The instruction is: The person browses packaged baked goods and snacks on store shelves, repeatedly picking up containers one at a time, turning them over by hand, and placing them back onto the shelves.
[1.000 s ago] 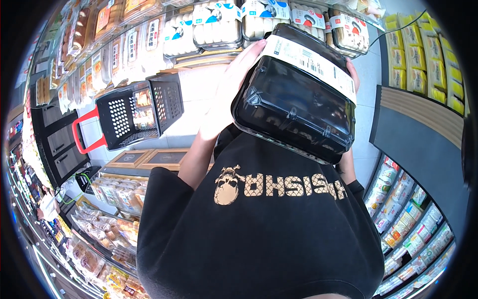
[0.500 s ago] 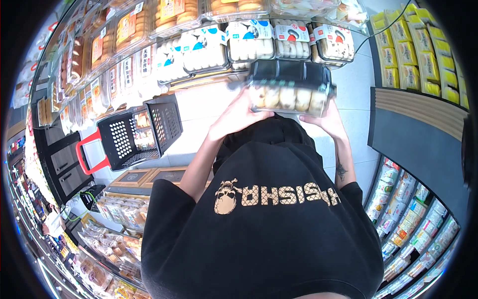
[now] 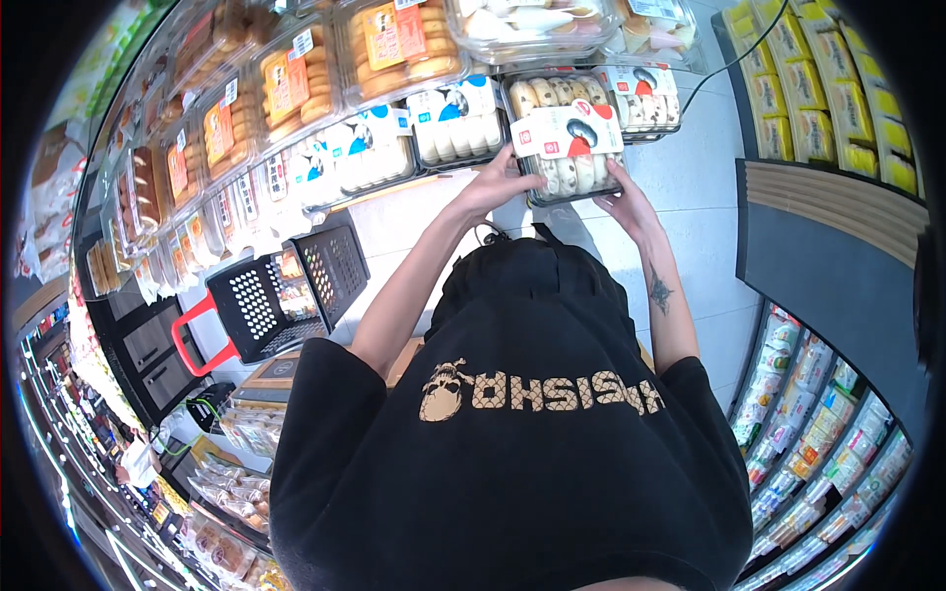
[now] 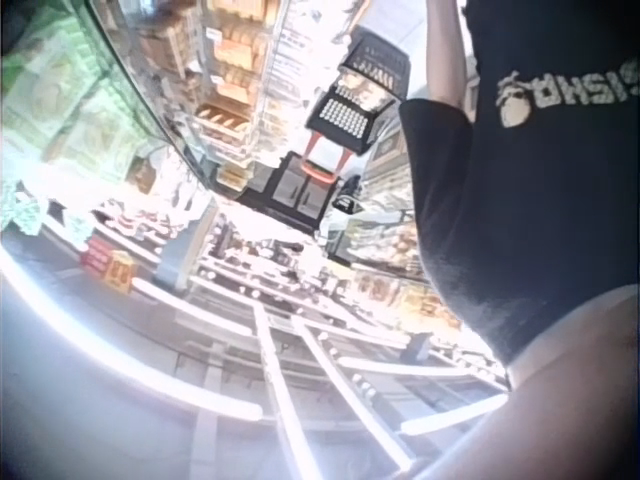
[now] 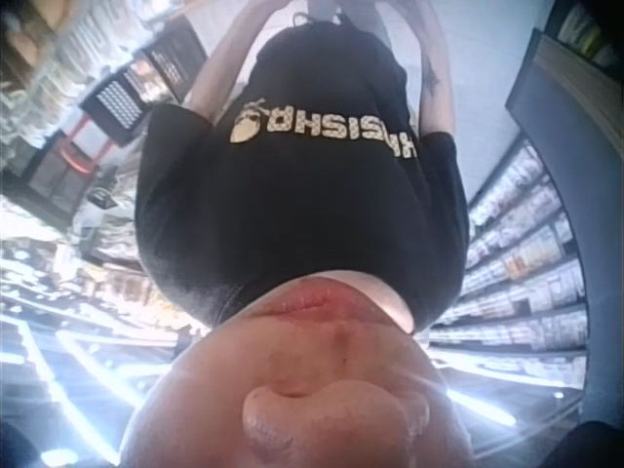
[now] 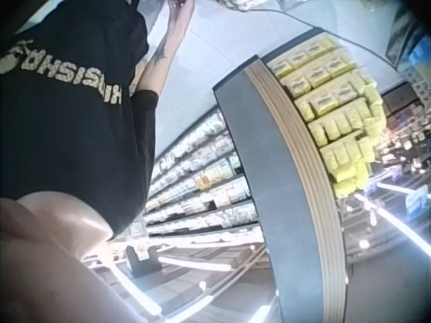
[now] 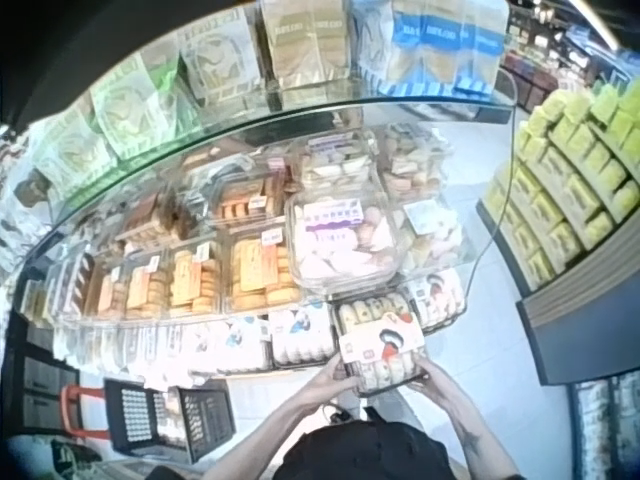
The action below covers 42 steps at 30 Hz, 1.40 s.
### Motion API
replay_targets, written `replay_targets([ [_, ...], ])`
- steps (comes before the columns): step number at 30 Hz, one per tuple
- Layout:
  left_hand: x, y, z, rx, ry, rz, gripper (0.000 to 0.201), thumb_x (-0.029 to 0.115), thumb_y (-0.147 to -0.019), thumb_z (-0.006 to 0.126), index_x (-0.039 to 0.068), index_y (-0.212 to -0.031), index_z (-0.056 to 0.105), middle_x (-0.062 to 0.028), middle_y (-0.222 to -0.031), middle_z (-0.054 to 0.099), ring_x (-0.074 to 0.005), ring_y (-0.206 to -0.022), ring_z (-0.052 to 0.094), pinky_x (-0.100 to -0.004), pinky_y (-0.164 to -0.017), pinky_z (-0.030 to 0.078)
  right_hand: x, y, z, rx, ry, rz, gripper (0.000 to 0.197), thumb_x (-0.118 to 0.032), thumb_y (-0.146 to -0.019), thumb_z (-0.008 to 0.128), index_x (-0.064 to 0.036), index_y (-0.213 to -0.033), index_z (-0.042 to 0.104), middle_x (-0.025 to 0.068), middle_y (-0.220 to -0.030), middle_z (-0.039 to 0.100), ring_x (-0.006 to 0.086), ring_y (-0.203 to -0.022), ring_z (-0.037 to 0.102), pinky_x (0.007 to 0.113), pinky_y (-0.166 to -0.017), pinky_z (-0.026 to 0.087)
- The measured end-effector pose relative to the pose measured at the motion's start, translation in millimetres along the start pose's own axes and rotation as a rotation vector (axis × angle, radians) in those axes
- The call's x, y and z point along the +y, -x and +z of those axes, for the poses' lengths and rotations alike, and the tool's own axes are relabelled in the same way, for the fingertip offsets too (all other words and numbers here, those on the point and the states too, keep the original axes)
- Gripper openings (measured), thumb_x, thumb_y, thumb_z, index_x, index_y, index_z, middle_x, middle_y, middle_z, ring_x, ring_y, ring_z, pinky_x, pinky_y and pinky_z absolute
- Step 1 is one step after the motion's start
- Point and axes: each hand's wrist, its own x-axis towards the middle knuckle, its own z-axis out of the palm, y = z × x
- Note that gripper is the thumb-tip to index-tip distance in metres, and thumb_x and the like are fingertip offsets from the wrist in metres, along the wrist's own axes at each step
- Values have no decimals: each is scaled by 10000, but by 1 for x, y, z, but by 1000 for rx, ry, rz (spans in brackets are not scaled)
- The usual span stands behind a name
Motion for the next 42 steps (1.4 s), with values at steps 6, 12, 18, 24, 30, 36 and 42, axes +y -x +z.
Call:
replay_targets([
  [6,10,-29,0,146,55,-49,810,198,-727,627,-16,-1325,124,-128,-1106,448,-185,-1028,439,-311,-898,332,-26,-40,4,-73,17,9,693,-447,-730,617,-39,-1233,373,110,-1142,428,186,-986,430,304,-853,362],
  [12,14,-40,7,225,30,12,888,241,-708,636,-43,-1326,65,-224,-1301,280,-252,-1220,281,-328,-1008,208,-37,-61,15,-51,-72,34,623,-414,-723,640,-63,-1189,421,76,-1097,456,178,-954,450,297,-847,375],
  [18,10,-42,12,259,-75,18,859,262,-701,611,-37,-1328,105,-236,-1339,212,-284,-1256,219,-337,-1025,176,-27,-74,24,15,-166,53,593,-391,-717,655,-60,-1159,438,74,-1066,460,188,-938,463,304,-873,382],
  [24,-5,-45,14,331,-203,-48,820,273,-703,591,29,-1345,142,-230,-1333,207,-291,-1247,236,-348,-1011,215,-15,-84,22,93,-284,0,525,-347,-733,653,-30,-1106,463,85,-1030,434,185,-971,425,301,-884,380],
  [30,-29,-56,12,314,-92,18,878,328,-652,606,7,-1335,158,-238,-1331,180,-323,-1250,216,-357,-999,239,-12,-85,26,108,-337,-53,510,-306,-736,660,-43,-1115,443,80,-1050,426,187,-959,426,307,-885,394],
  [36,-44,-51,16,316,-129,301,812,304,-673,628,23,-1320,225,-257,-1353,146,-342,-1272,170,-356,-1009,217,-6,-78,34,144,-292,-113,486,-353,-781,603,-71,-1145,449,47,-1075,435,160,-913,404,287,-876,357],
  [42,-33,-52,16,302,-182,204,685,321,-678,638,89,-1267,377,-262,-1352,151,-353,-1269,177,-360,-1008,220,-3,-78,34,154,-270,-148,472,-349,-795,587,-61,-1141,442,46,-1060,437,154,-915,399,296,-876,364],
])
